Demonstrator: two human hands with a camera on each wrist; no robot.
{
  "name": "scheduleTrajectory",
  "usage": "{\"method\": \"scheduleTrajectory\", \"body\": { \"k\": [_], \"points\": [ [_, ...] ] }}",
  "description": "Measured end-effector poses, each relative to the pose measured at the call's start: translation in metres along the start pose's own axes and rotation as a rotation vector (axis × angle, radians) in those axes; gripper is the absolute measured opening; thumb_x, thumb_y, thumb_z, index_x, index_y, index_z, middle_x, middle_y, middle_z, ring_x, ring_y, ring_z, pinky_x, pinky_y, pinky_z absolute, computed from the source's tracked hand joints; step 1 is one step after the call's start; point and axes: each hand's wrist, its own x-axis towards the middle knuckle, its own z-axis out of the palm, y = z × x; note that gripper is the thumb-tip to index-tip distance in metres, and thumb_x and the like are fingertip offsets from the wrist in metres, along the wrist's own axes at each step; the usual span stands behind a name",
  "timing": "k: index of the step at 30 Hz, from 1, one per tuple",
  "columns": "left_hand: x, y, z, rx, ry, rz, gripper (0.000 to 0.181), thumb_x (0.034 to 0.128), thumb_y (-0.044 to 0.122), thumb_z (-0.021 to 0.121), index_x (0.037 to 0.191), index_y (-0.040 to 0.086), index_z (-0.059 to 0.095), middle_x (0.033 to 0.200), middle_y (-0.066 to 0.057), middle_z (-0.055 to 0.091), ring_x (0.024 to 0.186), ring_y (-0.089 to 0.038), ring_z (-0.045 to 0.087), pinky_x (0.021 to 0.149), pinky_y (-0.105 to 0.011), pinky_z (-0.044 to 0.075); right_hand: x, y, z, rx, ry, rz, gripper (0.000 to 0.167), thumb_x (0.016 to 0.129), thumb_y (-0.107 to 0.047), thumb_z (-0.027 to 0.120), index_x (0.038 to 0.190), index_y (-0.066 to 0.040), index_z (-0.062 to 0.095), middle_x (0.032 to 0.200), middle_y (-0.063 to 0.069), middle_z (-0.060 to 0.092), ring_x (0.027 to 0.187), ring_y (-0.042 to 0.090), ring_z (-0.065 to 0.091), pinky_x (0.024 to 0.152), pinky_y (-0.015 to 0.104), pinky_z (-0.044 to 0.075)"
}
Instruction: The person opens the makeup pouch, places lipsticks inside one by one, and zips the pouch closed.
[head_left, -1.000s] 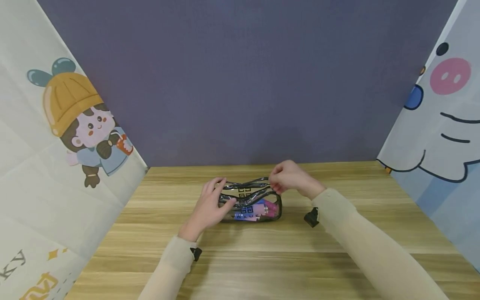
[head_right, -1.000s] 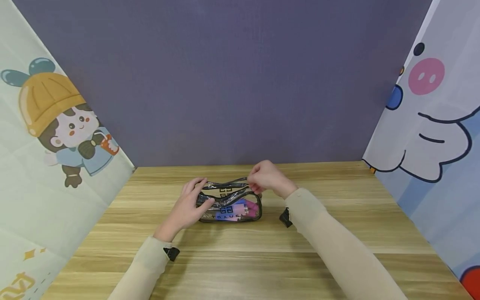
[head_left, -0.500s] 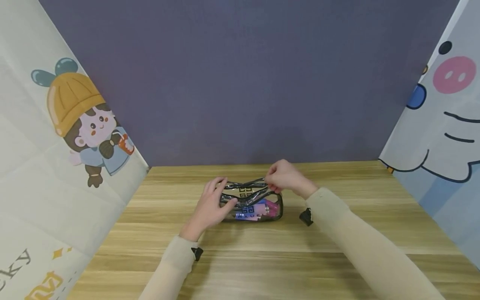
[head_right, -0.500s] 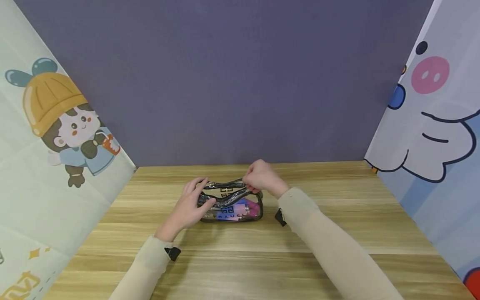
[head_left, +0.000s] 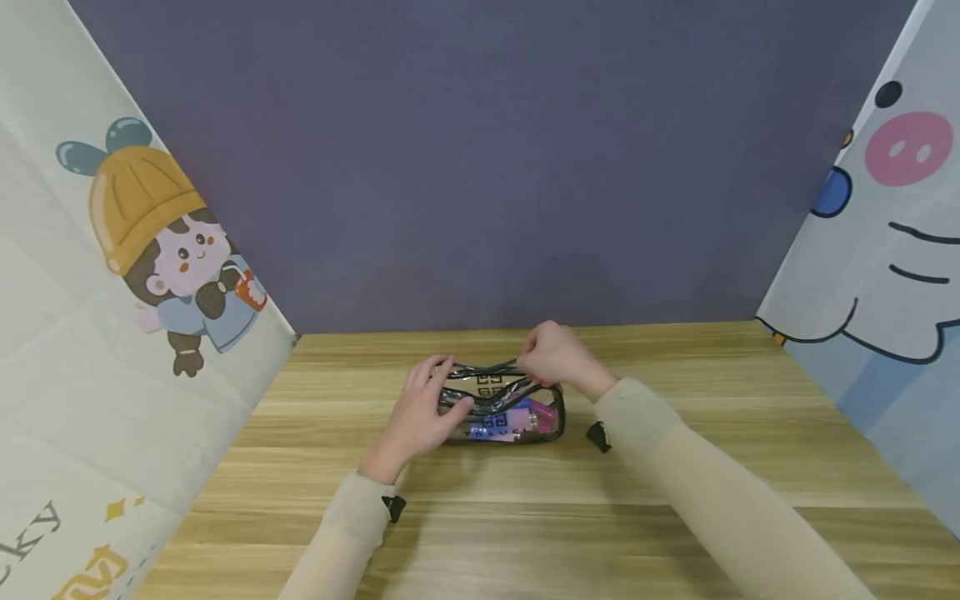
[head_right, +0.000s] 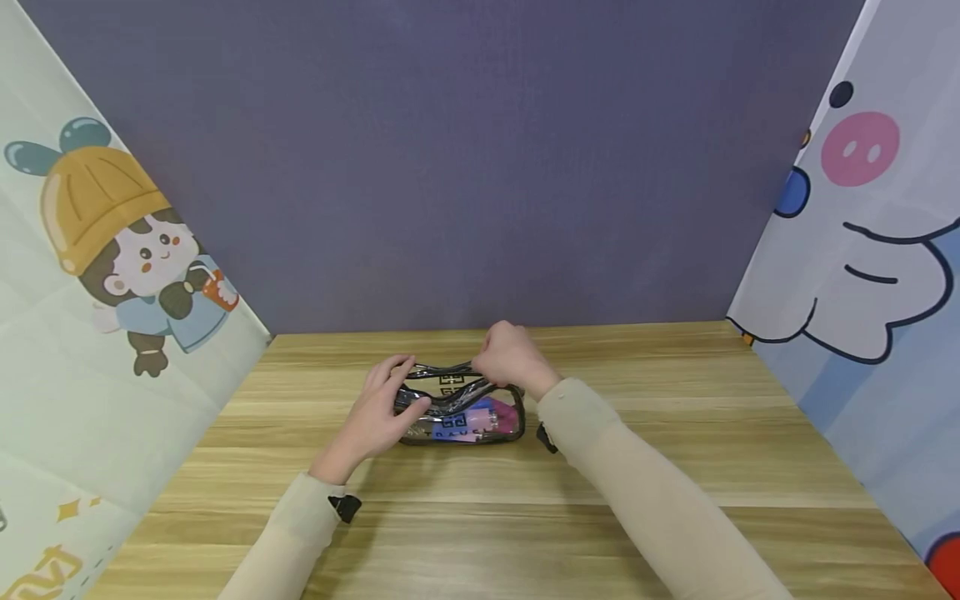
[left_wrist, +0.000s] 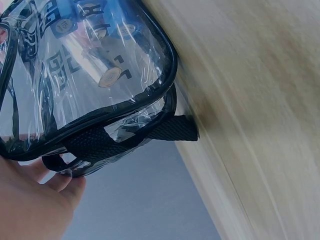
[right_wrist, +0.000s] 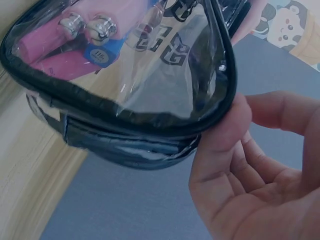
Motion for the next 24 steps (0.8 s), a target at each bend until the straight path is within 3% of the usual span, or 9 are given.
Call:
{"method": "scheduleTrajectory", "body": {
  "k": [9, 17, 21, 24],
  "points": [
    [0.0, 0.001, 0.001, 0.0, -0.001, -0.01, 0.08, 0.0983, 0.053, 0.056, 0.156, 0.001, 0.037, 0.158, -0.016, 0.035, 0.147, -0.036, 0.027, 0.116, -0.057, 0.028, -0.002, -0.004, 0.004, -0.026, 0.015, -0.004, 0.015, 0.091, -0.009, 0.062, 0.085, -0.003, 0.074, 0.069, 0.008, 0.069, 0.053, 0.015, 0.058, 0.053, 0.028, 0.048],
    [0.0, 0.001, 0.001, 0.0, 0.015, -0.006, 0.079, 0.0982, 0.052, 0.057, 0.155, 0.0, 0.038, 0.157, -0.017, 0.036, 0.146, -0.037, 0.028, 0.115, -0.058, 0.029, -0.001, -0.009, 0.015, -0.094, 0.039, -0.037, 0.023, 0.088, -0.008, 0.063, 0.065, -0.011, 0.061, 0.055, -0.001, 0.052, 0.046, 0.01, 0.04, 0.046, 0.025, 0.036],
    [-0.001, 0.001, 0.001, 0.003, 0.022, 0.009, 0.079, 0.0985, 0.052, 0.057, 0.154, -0.002, 0.039, 0.156, -0.018, 0.036, 0.145, -0.038, 0.029, 0.114, -0.059, 0.03, 0.001, -0.012, 0.02, -0.093, 0.039, -0.018, 0.026, 0.089, -0.008, 0.063, 0.064, -0.012, 0.059, 0.055, -0.001, 0.053, 0.046, 0.011, 0.044, 0.046, 0.026, 0.038],
    [-0.002, 0.002, 0.0, -0.004, 0.026, 0.011, 0.078, 0.0985, 0.05, 0.057, 0.154, -0.002, 0.039, 0.156, -0.02, 0.037, 0.145, -0.038, 0.029, 0.114, -0.06, 0.03, 0.0, -0.014, 0.022, -0.077, 0.042, -0.014, 0.02, 0.09, -0.009, 0.064, 0.071, -0.01, 0.066, 0.06, 0.001, 0.061, 0.05, 0.013, 0.055, 0.05, 0.029, 0.046]
  ]
}}
